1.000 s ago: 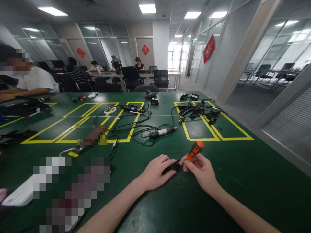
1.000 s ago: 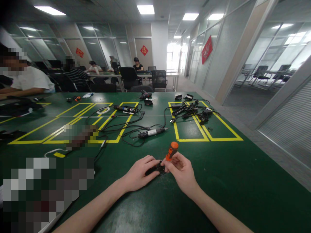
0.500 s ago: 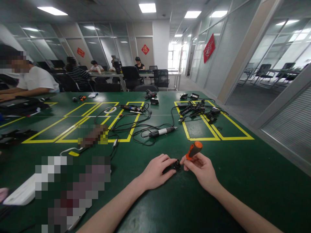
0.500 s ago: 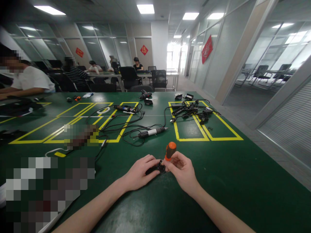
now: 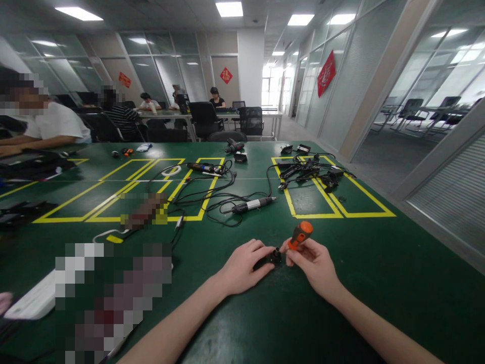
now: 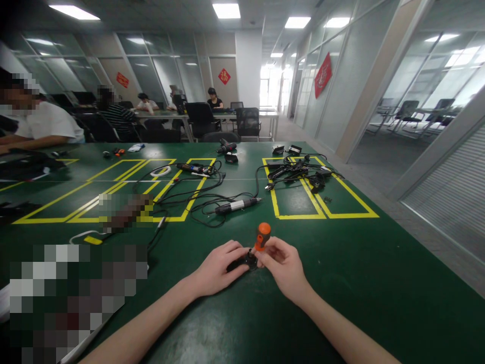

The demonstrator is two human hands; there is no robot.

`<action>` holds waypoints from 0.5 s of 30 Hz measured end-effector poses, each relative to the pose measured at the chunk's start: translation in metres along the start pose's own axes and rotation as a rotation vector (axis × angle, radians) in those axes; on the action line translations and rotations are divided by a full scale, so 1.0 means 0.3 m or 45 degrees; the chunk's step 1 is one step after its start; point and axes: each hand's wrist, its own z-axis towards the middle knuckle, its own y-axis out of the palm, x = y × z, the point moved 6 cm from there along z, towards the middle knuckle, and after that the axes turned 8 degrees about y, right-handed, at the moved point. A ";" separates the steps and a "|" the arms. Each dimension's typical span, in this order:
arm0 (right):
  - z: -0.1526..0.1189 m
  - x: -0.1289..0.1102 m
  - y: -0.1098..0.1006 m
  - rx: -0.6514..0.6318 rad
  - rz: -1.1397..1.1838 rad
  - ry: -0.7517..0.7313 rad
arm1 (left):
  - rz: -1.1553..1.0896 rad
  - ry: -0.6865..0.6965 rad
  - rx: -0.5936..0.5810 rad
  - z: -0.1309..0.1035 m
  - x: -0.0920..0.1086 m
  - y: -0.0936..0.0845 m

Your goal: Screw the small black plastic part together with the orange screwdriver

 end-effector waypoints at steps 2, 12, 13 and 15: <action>0.002 -0.005 0.003 -0.023 0.012 -0.011 | -0.006 0.000 0.003 0.000 0.000 -0.001; 0.002 -0.001 0.001 0.011 0.070 -0.014 | -0.451 -0.093 0.097 0.010 -0.019 -0.011; 0.002 -0.002 0.001 0.010 0.048 -0.014 | -0.499 -0.126 0.099 0.011 -0.025 -0.008; 0.004 -0.006 0.002 -0.003 0.028 -0.012 | -0.554 -0.188 0.090 0.011 -0.035 -0.001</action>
